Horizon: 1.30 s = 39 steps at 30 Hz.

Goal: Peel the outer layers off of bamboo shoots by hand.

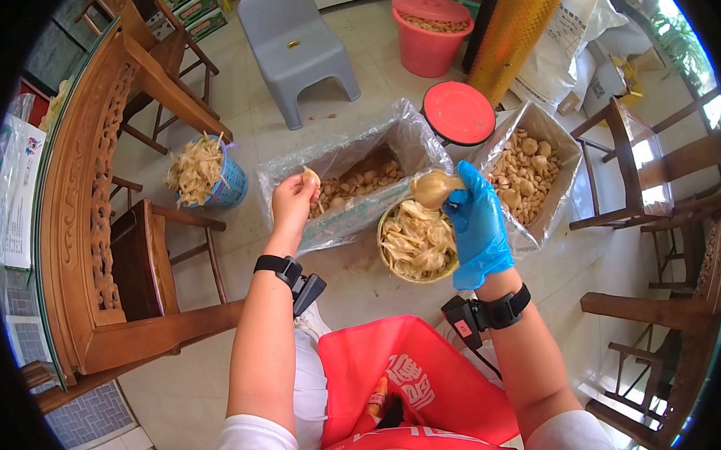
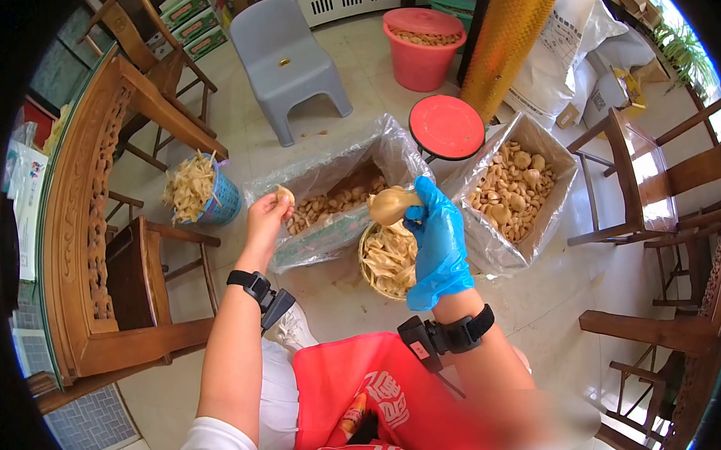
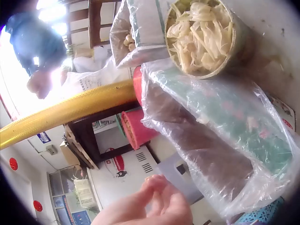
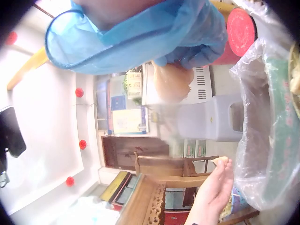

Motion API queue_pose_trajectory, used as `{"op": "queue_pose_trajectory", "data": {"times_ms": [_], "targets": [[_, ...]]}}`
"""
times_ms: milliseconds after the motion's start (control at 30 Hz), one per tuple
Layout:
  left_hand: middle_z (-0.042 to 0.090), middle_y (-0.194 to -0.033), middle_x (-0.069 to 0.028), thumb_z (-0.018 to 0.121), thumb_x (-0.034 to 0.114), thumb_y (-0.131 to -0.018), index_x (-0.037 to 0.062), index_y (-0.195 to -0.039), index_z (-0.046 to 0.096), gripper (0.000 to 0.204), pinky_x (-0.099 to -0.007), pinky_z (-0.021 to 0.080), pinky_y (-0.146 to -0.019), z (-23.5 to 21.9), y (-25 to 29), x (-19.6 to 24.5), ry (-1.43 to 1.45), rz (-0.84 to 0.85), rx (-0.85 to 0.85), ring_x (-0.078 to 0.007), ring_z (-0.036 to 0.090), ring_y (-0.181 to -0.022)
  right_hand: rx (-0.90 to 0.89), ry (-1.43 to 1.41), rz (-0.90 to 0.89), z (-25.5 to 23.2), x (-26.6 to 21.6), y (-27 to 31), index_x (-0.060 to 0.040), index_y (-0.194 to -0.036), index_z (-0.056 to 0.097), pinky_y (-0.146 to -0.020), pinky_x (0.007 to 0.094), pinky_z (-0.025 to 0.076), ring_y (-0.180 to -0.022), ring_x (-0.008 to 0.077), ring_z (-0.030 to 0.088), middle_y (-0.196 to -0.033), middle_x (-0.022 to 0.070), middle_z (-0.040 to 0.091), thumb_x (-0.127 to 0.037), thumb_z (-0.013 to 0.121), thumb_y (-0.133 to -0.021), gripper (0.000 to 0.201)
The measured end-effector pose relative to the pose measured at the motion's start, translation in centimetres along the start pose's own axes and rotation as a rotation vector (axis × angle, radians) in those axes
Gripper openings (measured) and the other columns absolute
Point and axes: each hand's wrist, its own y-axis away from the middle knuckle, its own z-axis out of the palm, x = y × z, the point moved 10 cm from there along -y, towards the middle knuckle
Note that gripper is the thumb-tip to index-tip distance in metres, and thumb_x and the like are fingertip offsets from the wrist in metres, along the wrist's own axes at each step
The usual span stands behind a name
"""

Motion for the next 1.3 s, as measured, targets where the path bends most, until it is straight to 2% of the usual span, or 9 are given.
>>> {"op": "queue_pose_trajectory", "data": {"times_ms": [333,533,667,733,933,1000,1067,1167,1300], "targets": [[0.06,-0.076,-0.0055,0.054,0.014,-0.091,-0.0013,-0.09,0.055,0.015,-0.0224,0.046,-0.062,-0.1,0.2,-0.3,-0.025,-0.036,0.002,-0.0097,0.055,-0.066,-0.007,0.032,-0.006,0.3,0.1,0.3,-0.0123,-0.081,0.06,-0.064,0.0237,0.041,-0.063,0.0088,0.047,-0.065,-0.0026,0.05,-0.025,0.061,-0.087,0.014],[0.058,-0.077,-0.0035,0.043,0.022,-0.097,0.0032,-0.085,0.055,0.026,-0.0216,0.043,-0.059,-0.1,0.0,-0.5,-0.099,-0.036,-0.033,-0.008,0.048,-0.061,-0.023,0.067,-0.015,0.2,0.0,0.2,-0.0122,-0.085,0.061,-0.065,0.024,0.041,-0.064,0.0085,0.048,-0.066,-0.0027,0.05,-0.024,0.061,-0.087,0.012],[0.058,-0.076,-0.0045,0.045,0.025,-0.097,0.007,-0.082,0.052,0.024,-0.0235,0.046,-0.062,-0.4,0.0,-1.3,0.228,-0.099,0.046,-0.0105,0.054,-0.066,-0.045,0.04,-0.059,-0.2,0.1,0.0,-0.0122,-0.089,0.061,-0.063,0.0239,0.042,-0.063,0.0079,0.048,-0.066,-0.0031,0.051,-0.023,0.061,-0.087,0.011],[0.058,-0.077,-0.0048,0.046,0.026,-0.097,0.007,-0.084,0.052,0.024,-0.0238,0.047,-0.064,-0.4,0.0,-1.5,0.264,-0.115,0.047,-0.0112,0.055,-0.069,-0.024,-0.024,0.063,-0.5,0.9,-0.8,-0.0115,-0.091,0.06,-0.063,0.0241,0.042,-0.062,0.0076,0.048,-0.067,-0.0033,0.051,-0.023,0.059,-0.087,0.012],[0.057,-0.085,-0.0008,0.052,0.038,-0.093,0.0098,-0.091,0.055,0.028,-0.0256,0.047,-0.069,0.1,-0.5,-3.5,0.051,-0.203,-0.109,-0.0106,0.056,-0.076,0.003,0.207,0.056,-1.2,1.2,-1.5,-0.0097,-0.095,0.061,-0.067,0.027,0.039,-0.069,0.0121,0.047,-0.071,0.0006,0.055,-0.033,0.062,-0.084,0.026],[0.057,-0.097,-0.003,0.052,0.041,-0.092,0.01,-0.1,0.055,0.032,-0.0252,0.049,-0.064,1.5,1.0,-1.1,0.04,-0.181,-0.13,-0.0107,0.056,-0.08,-0.016,0.235,0.079,-0.6,1.3,-0.9,-0.0073,-0.099,0.061,-0.071,0.0285,0.04,-0.073,0.014,0.049,-0.076,0.0026,0.057,-0.034,0.06,-0.084,0.031],[0.054,-0.11,-0.0066,0.052,0.043,-0.092,0.009,-0.115,0.051,0.041,-0.0311,0.049,-0.075,4.5,3.4,3.3,0.051,-0.105,-0.284,-0.0162,0.056,-0.093,-0.05,0.339,0.126,0.3,1.2,-0.4,-0.004,-0.103,0.061,-0.075,0.0302,0.04,-0.08,0.0157,0.05,-0.08,0.0046,0.059,-0.035,0.058,-0.085,0.036],[0.052,-0.117,-0.0076,0.054,0.039,-0.091,0.009,-0.128,0.041,0.049,-0.0322,0.048,-0.08,9.7,8.1,7.6,0.082,-0.011,-0.557,-0.0199,0.057,-0.098,-0.195,0.414,0.068,1.9,1.9,-0.9,-0.0017,-0.097,0.063,-0.072,0.029,0.042,-0.076,0.0144,0.053,-0.08,0.0055,0.061,-0.034,0.059,-0.085,0.035],[0.051,-0.12,-0.0067,0.058,0.029,-0.09,0.0083,-0.13,0.038,0.049,-0.0316,0.048,-0.081,11.9,11.5,7.2,-0.075,-0.018,-0.733,-0.0199,0.058,-0.097,-0.435,0.585,0.022,4.0,3.4,0.2,0.001,-0.088,0.067,-0.068,0.0287,0.045,-0.072,0.0143,0.057,-0.077,0.0078,0.064,-0.034,0.059,-0.085,0.036]]}}
